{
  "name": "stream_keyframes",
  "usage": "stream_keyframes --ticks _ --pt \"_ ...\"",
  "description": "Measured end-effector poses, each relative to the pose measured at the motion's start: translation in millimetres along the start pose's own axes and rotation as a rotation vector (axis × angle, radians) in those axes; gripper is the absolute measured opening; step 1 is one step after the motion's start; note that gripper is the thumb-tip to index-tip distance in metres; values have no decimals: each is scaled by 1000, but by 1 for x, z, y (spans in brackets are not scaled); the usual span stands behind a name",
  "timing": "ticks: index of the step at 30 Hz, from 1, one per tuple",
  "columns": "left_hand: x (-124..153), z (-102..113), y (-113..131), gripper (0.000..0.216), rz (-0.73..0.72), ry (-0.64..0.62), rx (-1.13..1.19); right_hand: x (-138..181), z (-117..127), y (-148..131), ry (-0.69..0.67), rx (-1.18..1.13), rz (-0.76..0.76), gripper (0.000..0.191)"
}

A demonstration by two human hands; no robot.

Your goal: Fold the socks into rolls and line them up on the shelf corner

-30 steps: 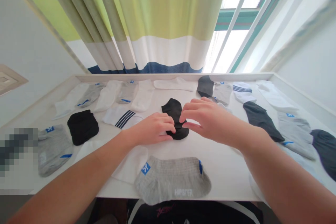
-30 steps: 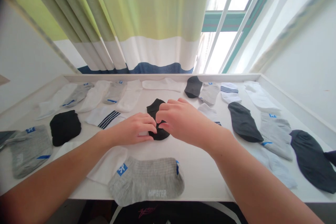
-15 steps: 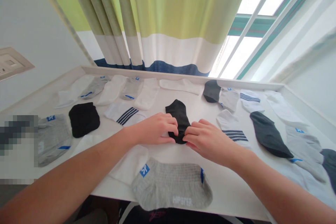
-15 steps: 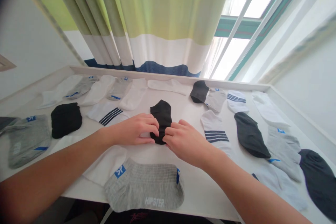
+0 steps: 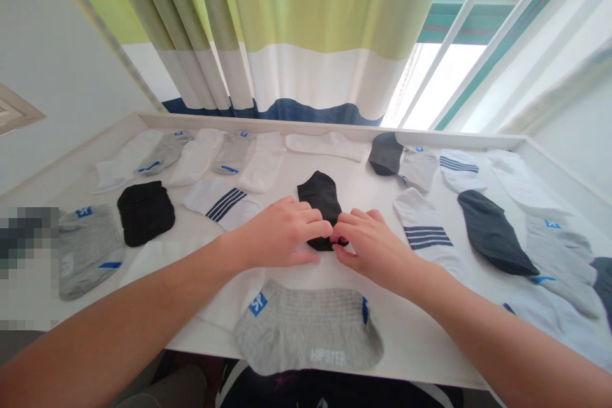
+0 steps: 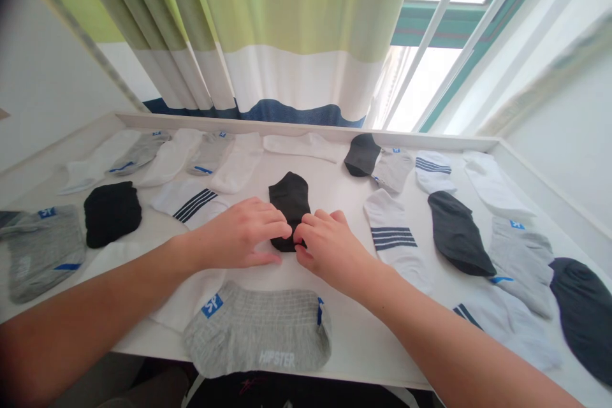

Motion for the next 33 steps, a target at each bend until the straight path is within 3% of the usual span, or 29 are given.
stream_keyframes --ticks 8,13,15,18,22,29,33 --pt "-5 -5 14 10 -24 10 -159 3 -7 4 -12 -173 -115 10" --pt "-4 -7 16 12 -34 18 -148 6 -2 0 7 -158 18 6" --pt "-4 -7 14 15 -18 19 -133 7 1 -3 34 -116 104 15" --pt "-3 -8 12 18 1 -1 -89 8 2 -4 54 -69 171 5" --pt "-1 -9 9 18 46 -57 -24 7 -1 -1 34 -116 155 15" --pt "1 -10 1 12 162 -75 163 4 -2 8 70 -325 57 11" --pt "0 -12 -2 14 185 -101 198 4 -1 7 81 -256 127 13"
Point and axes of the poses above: each hand's wrist, its own x-axis away from the middle knuckle, its own z-axis out of the back of the hand, y = z × x, the point moved 7 cm from there along -x, towards the middle knuckle, and after that the axes turned 15 degrees about -x, right-handed, at the moved point
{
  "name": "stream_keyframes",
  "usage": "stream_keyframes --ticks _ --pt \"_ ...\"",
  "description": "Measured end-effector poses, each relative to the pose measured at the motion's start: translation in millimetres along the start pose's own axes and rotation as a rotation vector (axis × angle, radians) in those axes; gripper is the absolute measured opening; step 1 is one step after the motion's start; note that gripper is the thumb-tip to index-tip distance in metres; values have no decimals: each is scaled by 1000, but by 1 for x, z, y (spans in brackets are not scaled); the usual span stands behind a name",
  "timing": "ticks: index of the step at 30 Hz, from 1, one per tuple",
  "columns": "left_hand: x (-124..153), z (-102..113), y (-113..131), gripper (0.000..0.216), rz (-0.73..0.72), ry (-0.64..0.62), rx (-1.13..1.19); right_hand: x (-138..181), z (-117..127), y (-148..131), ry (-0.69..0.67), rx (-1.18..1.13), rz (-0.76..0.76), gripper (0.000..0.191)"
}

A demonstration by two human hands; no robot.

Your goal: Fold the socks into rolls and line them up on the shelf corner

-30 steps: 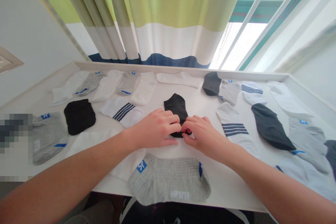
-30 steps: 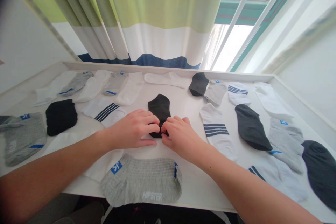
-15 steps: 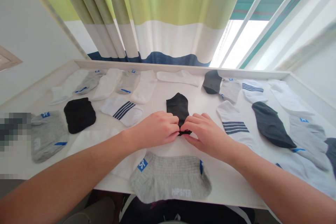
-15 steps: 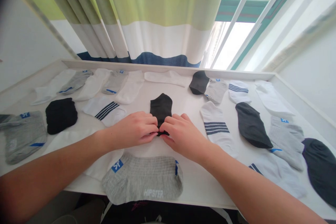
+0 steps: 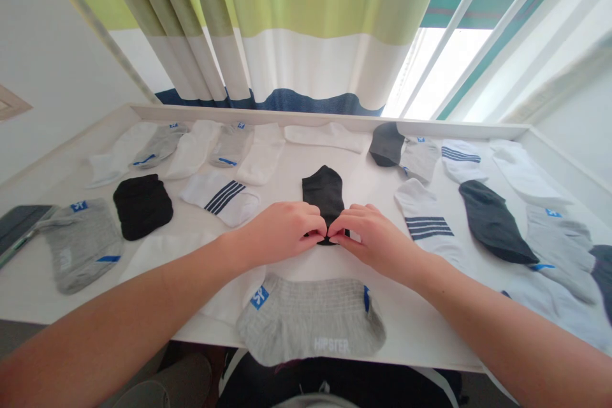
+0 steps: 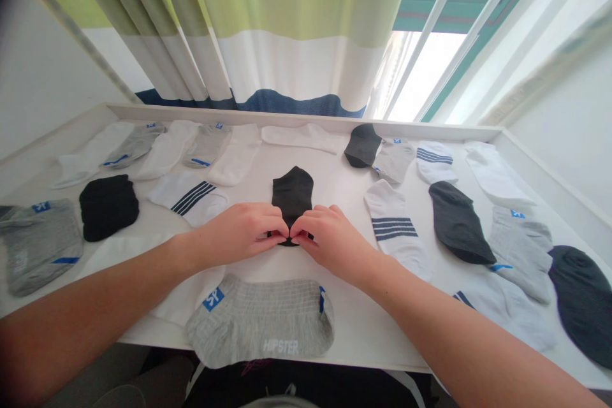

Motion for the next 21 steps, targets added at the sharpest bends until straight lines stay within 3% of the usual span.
stream_keyframes --ticks 7,21 --pt "-2 1 -4 12 53 -1 29 4 3 -8 -19 190 163 10" --pt "0 6 7 12 -55 32 -175 -2 0 2 -22 102 -85 13"
Point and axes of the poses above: each hand's wrist, its own x-axis away from the middle knuckle, its own z-axis out of the back of the hand, y = z × x, the point moved 7 cm from there along -x, towards the middle knuckle, and after that the axes turned 15 degrees about -x, right-handed, at the moved point
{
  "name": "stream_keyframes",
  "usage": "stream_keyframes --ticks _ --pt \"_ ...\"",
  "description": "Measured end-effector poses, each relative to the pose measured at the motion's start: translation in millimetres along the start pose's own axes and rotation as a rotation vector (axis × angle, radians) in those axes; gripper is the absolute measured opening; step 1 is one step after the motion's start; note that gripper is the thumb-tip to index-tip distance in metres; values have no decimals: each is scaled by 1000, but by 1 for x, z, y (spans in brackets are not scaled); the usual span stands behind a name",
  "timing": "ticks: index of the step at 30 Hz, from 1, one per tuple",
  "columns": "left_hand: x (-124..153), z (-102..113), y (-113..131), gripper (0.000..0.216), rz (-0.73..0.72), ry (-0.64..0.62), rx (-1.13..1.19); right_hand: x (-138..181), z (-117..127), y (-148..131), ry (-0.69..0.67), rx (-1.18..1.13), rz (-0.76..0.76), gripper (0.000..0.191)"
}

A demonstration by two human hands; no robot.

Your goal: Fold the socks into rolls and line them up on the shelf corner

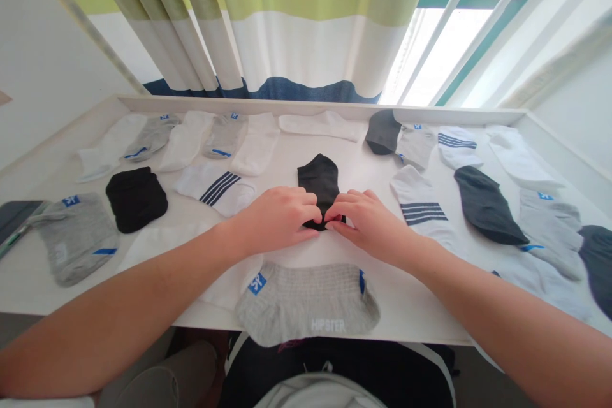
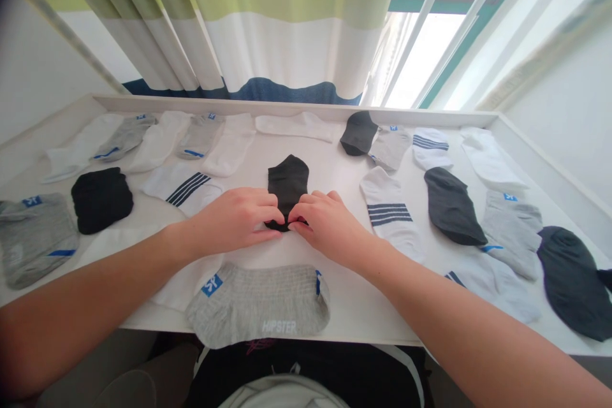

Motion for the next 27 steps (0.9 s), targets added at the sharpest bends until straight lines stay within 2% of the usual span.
stream_keyframes --ticks 7,14,21,27 --pt "-1 -6 -4 11 83 -41 64 2 1 -2 4 8 76 7" --pt "-1 -10 -8 16 111 -66 125 4 4 -8 55 163 185 5" --pt "0 -8 -7 16 107 -55 121 0 0 -5 5 95 89 12" --pt "-1 -1 -7 10 108 32 -24 -2 -1 0 0 35 4 15"
Point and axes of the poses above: each hand's wrist, its own x-axis away from the middle knuckle, its own z-axis out of the back of the hand, y = z × x, the point moved 7 cm from there along -x, towards the middle knuckle, and after that the axes turned 15 degrees about -x, right-handed, at the moved point
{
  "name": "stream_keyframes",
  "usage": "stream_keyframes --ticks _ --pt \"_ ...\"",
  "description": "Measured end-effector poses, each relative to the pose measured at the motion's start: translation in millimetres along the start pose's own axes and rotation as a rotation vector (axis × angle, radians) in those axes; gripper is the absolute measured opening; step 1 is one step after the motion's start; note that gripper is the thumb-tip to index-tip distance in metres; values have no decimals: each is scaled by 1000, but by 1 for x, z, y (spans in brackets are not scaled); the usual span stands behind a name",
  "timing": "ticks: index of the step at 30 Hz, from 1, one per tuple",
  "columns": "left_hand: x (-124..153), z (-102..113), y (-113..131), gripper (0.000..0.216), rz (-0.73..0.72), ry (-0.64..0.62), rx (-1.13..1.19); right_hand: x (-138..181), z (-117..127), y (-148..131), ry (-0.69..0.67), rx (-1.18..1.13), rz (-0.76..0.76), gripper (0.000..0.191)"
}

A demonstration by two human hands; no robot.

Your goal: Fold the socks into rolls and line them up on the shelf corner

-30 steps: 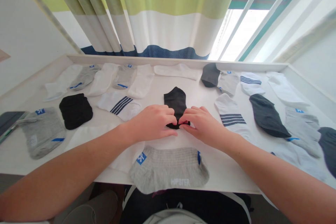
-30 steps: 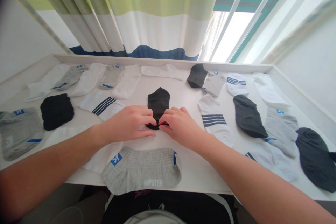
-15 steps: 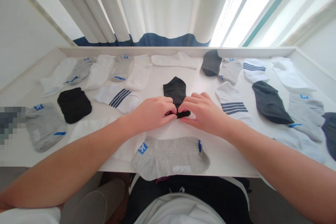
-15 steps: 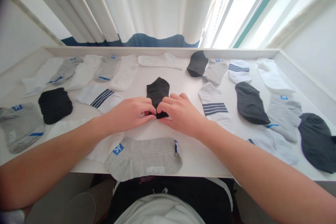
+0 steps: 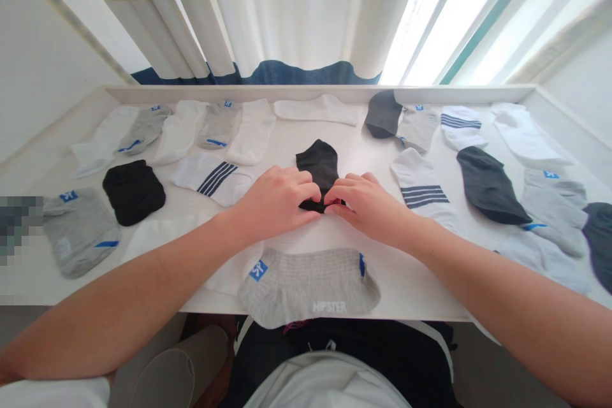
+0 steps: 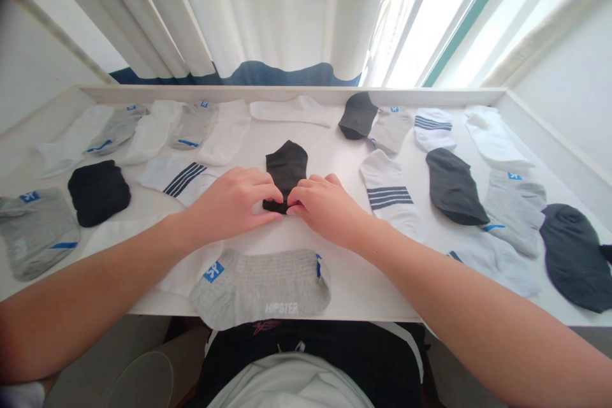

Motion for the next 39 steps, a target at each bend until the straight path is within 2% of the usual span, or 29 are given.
stream_keyframes --ticks 7,9,13,15,18,22,29,32,37,39 --pt "0 -5 3 13 -47 -25 5 0 0 0 1 -40 -33 12" --pt "0 -6 1 14 -20 -21 50 1 3 -1 31 -37 7 5" --pt "0 -6 -3 13 46 -14 145 5 7 -8 92 57 138 14" --pt "-1 -7 -3 13 65 -26 170 5 7 -9 87 91 165 12" --pt "-1 -7 -4 13 80 -39 186 3 4 -6 66 69 135 7" --pt "-2 -6 -5 12 61 -37 151 -1 3 -3 58 29 73 12" --pt "0 3 0 10 -19 53 -44 -3 4 2 49 -73 -2 15" --pt "0 0 2 5 -47 32 -50 -2 3 2 56 -80 -2 16" --pt "-1 -4 0 12 -38 32 -23 0 5 1 116 -43 36 8" --pt "-1 -4 -1 13 -31 38 -16 2 7 -1 141 -13 78 11"
Point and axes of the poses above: each hand's wrist, its own x-axis away from the middle knuckle, its own z-axis out of the back of the hand, y = z × x, the point moved 7 cm from there along -x, towards the middle knuckle, and after that the axes turned 15 degrees about -x, right-handed, at the moved point
